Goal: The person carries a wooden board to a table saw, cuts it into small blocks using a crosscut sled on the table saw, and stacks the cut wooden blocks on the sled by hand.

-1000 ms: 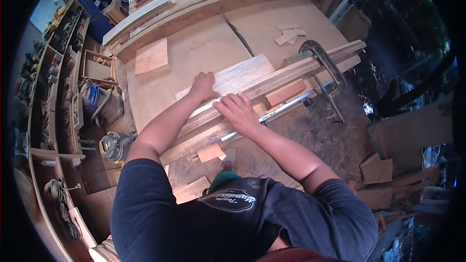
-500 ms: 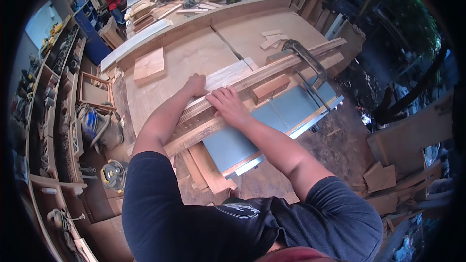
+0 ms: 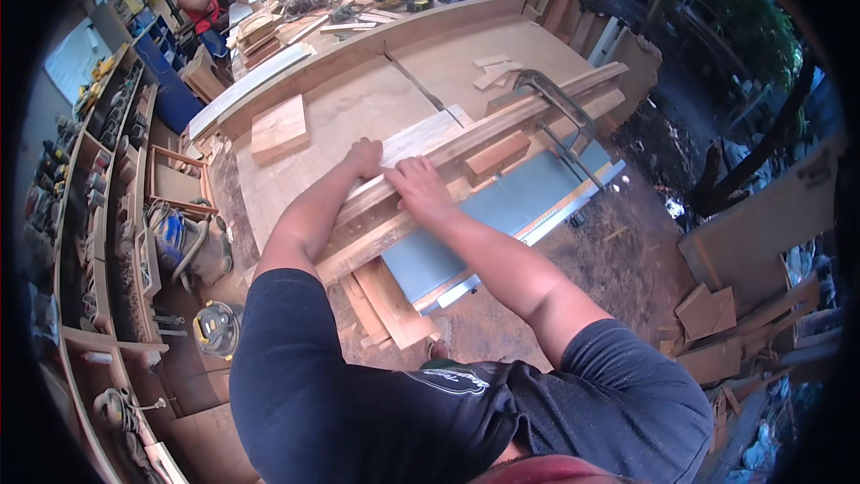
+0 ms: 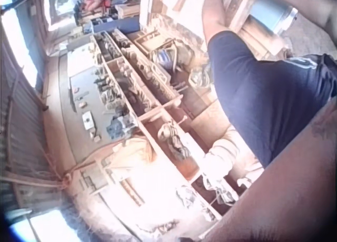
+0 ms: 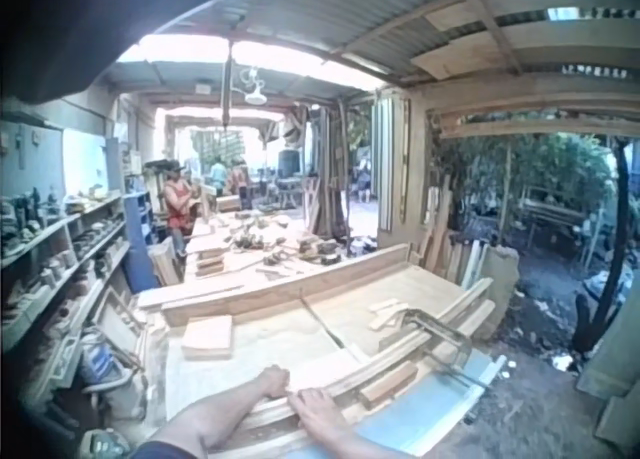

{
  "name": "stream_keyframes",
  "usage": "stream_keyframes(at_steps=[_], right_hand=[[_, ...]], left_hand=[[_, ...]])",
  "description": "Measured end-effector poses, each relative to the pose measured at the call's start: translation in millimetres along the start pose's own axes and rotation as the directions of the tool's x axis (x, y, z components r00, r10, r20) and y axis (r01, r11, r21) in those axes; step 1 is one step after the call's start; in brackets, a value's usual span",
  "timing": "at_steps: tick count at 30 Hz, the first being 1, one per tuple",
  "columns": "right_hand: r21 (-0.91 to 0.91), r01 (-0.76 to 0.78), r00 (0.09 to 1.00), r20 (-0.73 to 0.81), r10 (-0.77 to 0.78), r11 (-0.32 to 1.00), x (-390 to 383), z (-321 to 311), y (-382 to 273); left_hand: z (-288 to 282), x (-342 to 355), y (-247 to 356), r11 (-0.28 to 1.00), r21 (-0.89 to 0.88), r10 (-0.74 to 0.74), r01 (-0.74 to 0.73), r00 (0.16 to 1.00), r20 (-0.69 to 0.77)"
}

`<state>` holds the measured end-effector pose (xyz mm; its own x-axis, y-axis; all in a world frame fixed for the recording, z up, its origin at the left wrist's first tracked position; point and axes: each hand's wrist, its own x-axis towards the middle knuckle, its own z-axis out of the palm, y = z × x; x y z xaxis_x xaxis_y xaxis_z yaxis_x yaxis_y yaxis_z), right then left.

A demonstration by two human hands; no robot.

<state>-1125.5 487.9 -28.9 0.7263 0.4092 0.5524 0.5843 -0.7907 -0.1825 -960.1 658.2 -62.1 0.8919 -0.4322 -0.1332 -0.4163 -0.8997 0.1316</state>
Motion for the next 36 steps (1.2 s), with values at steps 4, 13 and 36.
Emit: stream_keyframes(at_steps=[4,13,36], right_hand=[[0.039,-0.01,0.999,0.049,0.008,0.999,-3.3,-17.0,6.8],[0.413,-0.102,0.941,0.335,-0.047,0.905,22.4,-55.1,49.8],[0.311,-0.335,0.941,0.154,0.3,0.89,67.5,-85.1,105.3]], left_hand=[[-12.5,-12.6,16.4,0.997,-0.07,0.024,-0.017,0.994,0.107],[-9.1,-50.8,9.0,0.971,-0.223,0.112,-0.085,0.988,0.11],[-5.0,-64.3,25.9,0.973,-0.232,-0.013,0.021,0.999,0.038]])
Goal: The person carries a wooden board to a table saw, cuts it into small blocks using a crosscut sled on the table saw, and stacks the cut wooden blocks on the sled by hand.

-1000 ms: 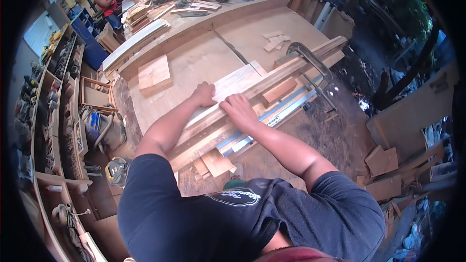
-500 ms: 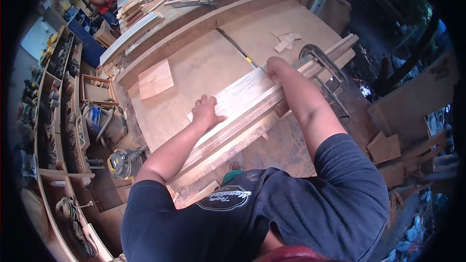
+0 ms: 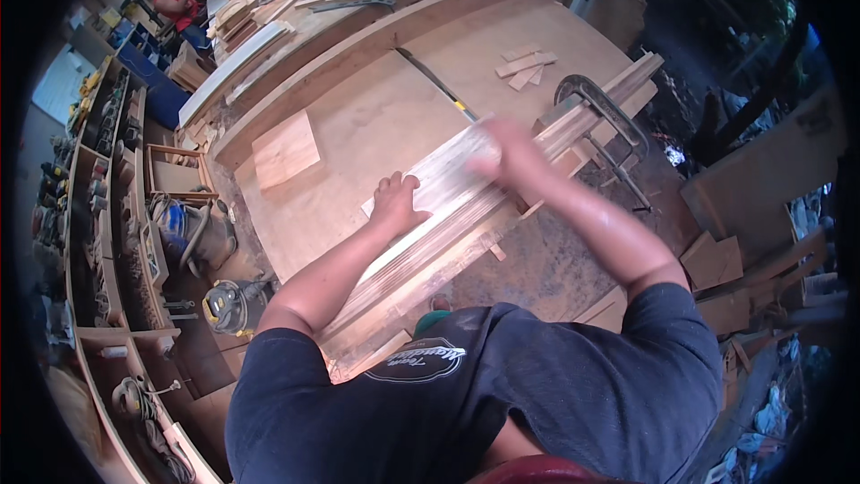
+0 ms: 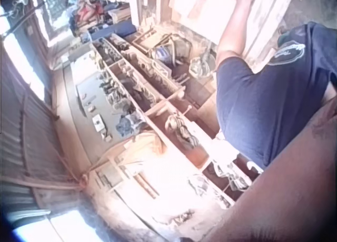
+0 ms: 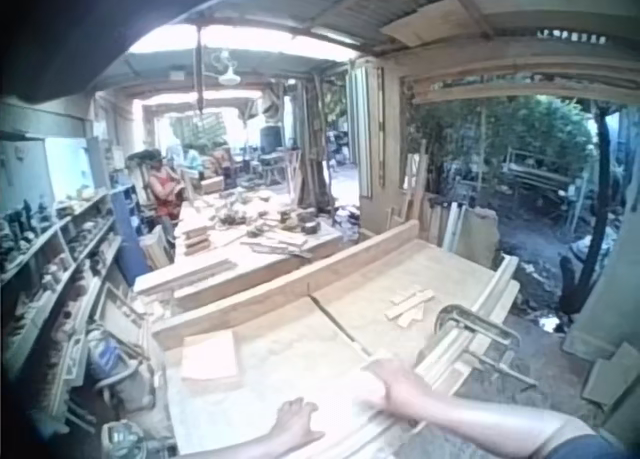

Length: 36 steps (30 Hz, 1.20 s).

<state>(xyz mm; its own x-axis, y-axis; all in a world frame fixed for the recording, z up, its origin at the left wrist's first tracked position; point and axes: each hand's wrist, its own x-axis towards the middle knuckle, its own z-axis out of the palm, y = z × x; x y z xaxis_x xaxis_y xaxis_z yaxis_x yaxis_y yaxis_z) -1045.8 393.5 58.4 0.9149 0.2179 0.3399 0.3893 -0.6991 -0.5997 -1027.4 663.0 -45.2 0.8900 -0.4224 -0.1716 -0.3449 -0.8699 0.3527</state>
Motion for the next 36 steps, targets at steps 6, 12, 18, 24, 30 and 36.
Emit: stream_keyframes(at_steps=[6,12,18,24,30,36], right_hand=[[-0.216,0.34,0.921,0.274,-0.277,0.915,-112.5,75.1,-43.3],[-0.377,0.399,0.911,0.066,-0.406,0.835,-118.8,113.9,-21.0],[-0.366,0.398,0.91,0.043,-0.413,0.841,-115.1,116.8,-23.1],[-0.338,0.339,0.934,0.004,-0.358,0.878,-99.4,116.2,-33.9],[-0.411,0.343,0.93,0.022,-0.367,0.845,-94.8,123.0,-38.3],[-0.473,0.302,0.943,0.024,-0.331,0.827,-91.9,129.8,-41.9]], left_hand=[[2.1,4.7,2.6,0.991,-0.13,0.004,-0.018,0.995,-0.104],[-2.4,-2.6,-4.2,0.985,-0.169,-0.052,0.04,0.997,-0.065],[-3.7,5.9,-10.8,0.996,-0.084,-0.026,0.026,1.0,-0.002],[-1.7,22.6,-21.6,1.0,-0.01,0.017,-0.017,1.0,-0.019],[0.7,46.0,-39.2,0.987,0.16,0.016,-0.023,0.999,0.046],[-1.4,58.4,-39.4,0.963,0.268,0.006,-0.025,0.997,0.072]])
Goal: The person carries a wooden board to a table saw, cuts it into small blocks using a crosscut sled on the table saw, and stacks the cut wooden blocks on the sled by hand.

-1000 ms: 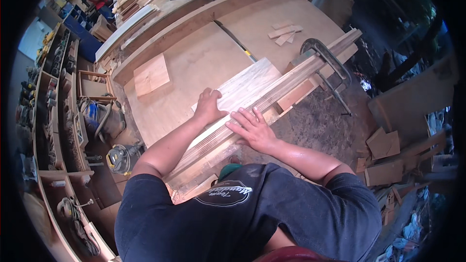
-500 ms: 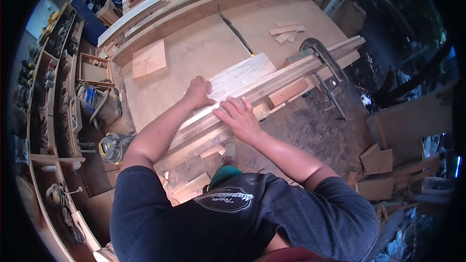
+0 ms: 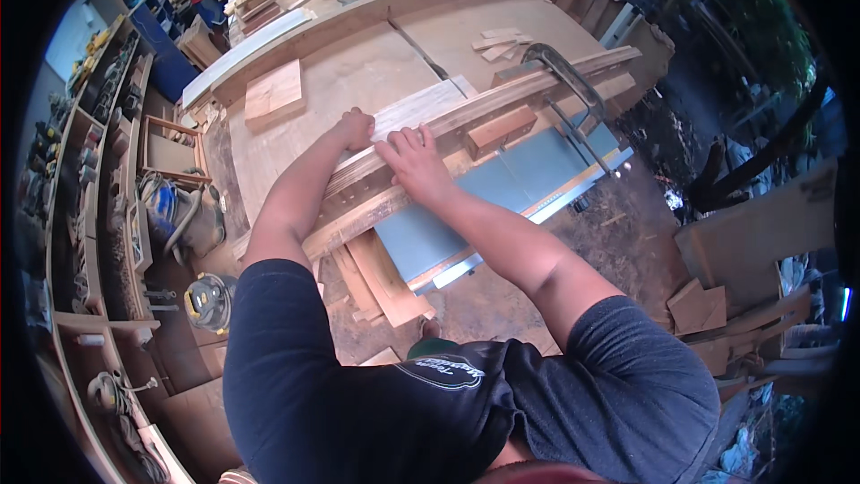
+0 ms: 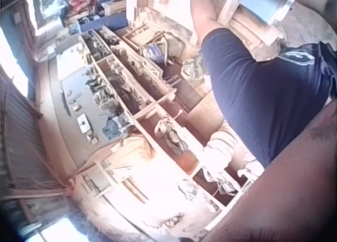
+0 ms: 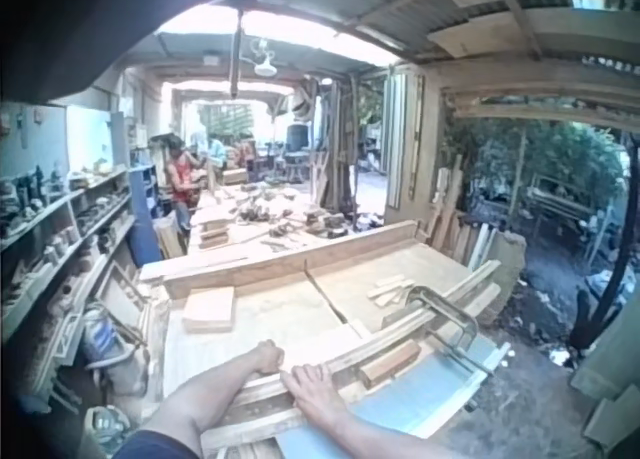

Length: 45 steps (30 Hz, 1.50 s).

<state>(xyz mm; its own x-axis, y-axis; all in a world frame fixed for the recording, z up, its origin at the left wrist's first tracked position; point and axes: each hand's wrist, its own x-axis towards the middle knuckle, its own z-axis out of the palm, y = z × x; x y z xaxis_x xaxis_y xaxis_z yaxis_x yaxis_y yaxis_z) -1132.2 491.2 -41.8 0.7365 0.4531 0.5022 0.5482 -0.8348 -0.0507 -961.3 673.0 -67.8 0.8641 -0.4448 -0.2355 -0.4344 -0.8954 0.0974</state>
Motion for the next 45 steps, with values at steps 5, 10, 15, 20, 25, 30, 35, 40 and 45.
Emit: stream_keyframes(at_steps=[5,10,15,20,25,30,35,40,45], right_hand=[[-0.02,0.007,0.999,-0.053,-0.008,1.0,0.8,9.1,5.4],[-0.036,0.041,0.995,-0.093,-0.045,0.998,11.2,9.1,6.8],[-0.033,0.047,0.997,-0.057,-0.049,0.998,22.8,-1.4,-5.9],[0.051,0.018,1.0,0.013,-0.019,0.999,16.9,-25.7,7.3],[0.132,0.031,0.999,0.032,-0.035,0.991,14.4,-57.3,20.2],[0.459,-0.423,0.906,0.19,0.379,0.781,45.6,-54.1,95.7],[-0.198,-0.546,0.572,0.622,0.535,0.814,112.1,4.4,251.2],[-0.153,-0.705,0.34,0.784,0.52,0.692,130.8,37.5,285.2],[0.015,-0.898,0.37,0.569,0.734,0.44,115.5,-17.5,388.7]], left_hand=[[3.9,18.8,-8.8,0.998,0.036,0.046,-0.047,0.998,0.033],[-4.6,18.7,-8.5,0.996,0.078,0.032,-0.034,0.999,0.025],[-5.9,6.2,-21.0,0.994,0.093,0.046,-0.055,0.994,0.099],[-5.8,-4.2,8.0,0.999,-0.021,0.032,-0.031,0.997,0.067],[-24.5,-34.7,37.8,0.995,-0.094,0.023,-0.015,0.996,0.084],[-28.2,-58.9,37.7,0.964,-0.264,0.0,0.017,0.998,0.064],[-29.5,-41.6,46.0,0.966,-0.259,0.032,-0.023,0.999,0.031],[-33.6,-65.0,29.1,0.975,-0.217,-0.031,0.055,0.993,0.115],[-16.4,-51.7,36.0,0.946,-0.318,0.071,-0.056,0.997,0.036]])
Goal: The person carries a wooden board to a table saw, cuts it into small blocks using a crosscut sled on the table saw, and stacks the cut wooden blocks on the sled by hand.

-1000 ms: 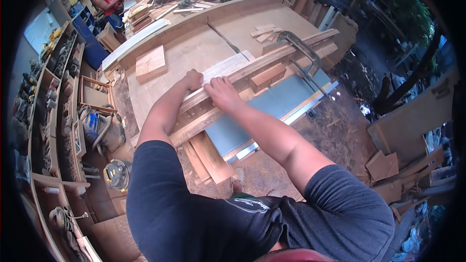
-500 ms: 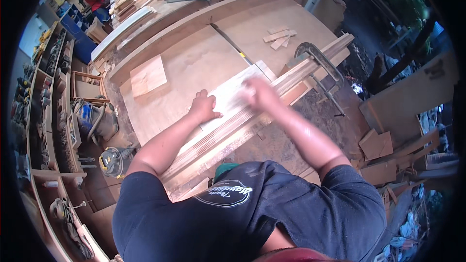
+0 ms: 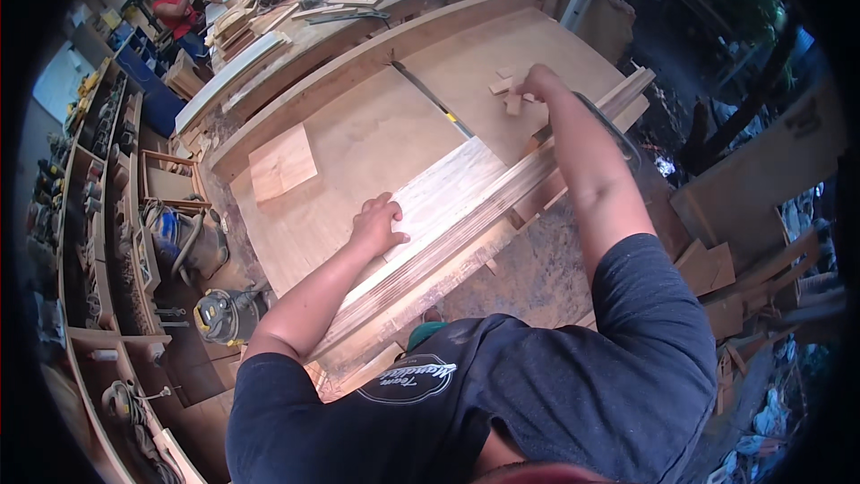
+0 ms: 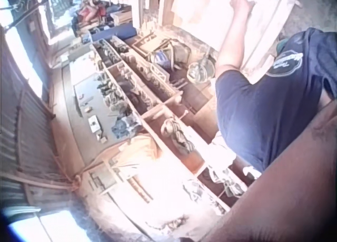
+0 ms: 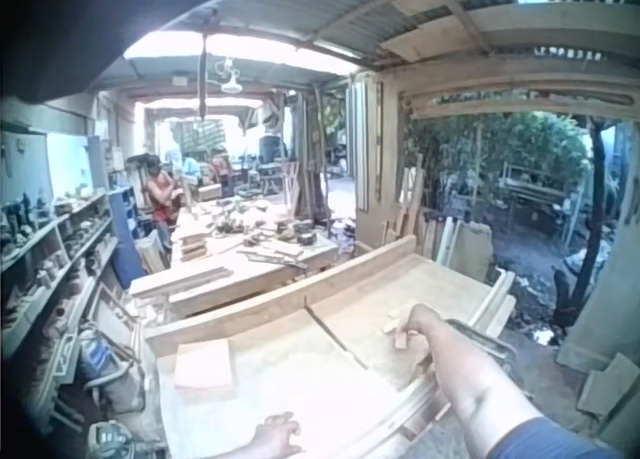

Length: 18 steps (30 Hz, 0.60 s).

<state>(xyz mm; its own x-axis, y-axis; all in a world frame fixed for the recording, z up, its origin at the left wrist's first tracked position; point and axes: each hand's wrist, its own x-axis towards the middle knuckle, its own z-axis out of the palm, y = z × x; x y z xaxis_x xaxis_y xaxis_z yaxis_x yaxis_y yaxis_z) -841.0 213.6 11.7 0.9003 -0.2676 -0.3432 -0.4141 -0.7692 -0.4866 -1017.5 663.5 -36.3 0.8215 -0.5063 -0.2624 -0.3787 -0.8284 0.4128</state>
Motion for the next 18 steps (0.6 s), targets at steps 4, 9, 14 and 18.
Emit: stream_keyframes(at_steps=[4,9,14,18], right_hand=[[-0.191,0.303,0.886,-0.304,-0.35,0.934,-98.8,9.5,-68.7],[-0.099,0.881,0.468,0.043,-0.883,0.463,-298.3,131.3,-51.8],[-0.499,0.794,0.334,-0.119,-0.935,0.347,-314.5,188.2,-39.2],[-0.417,0.832,0.325,-0.166,-0.931,0.365,-314.7,197.0,-38.2]], left_hand=[[0.0,-20.5,-11.1,0.99,-0.113,-0.099,0.081,0.982,-0.161],[0.5,5.9,6.8,0.992,-0.116,-0.069,0.051,0.985,-0.157],[8.8,3.2,0.1,0.998,-0.034,-0.062,0.057,0.988,-0.14],[8.6,-4.5,-4.3,0.998,0.0,-0.07,0.07,0.991,-0.118]])
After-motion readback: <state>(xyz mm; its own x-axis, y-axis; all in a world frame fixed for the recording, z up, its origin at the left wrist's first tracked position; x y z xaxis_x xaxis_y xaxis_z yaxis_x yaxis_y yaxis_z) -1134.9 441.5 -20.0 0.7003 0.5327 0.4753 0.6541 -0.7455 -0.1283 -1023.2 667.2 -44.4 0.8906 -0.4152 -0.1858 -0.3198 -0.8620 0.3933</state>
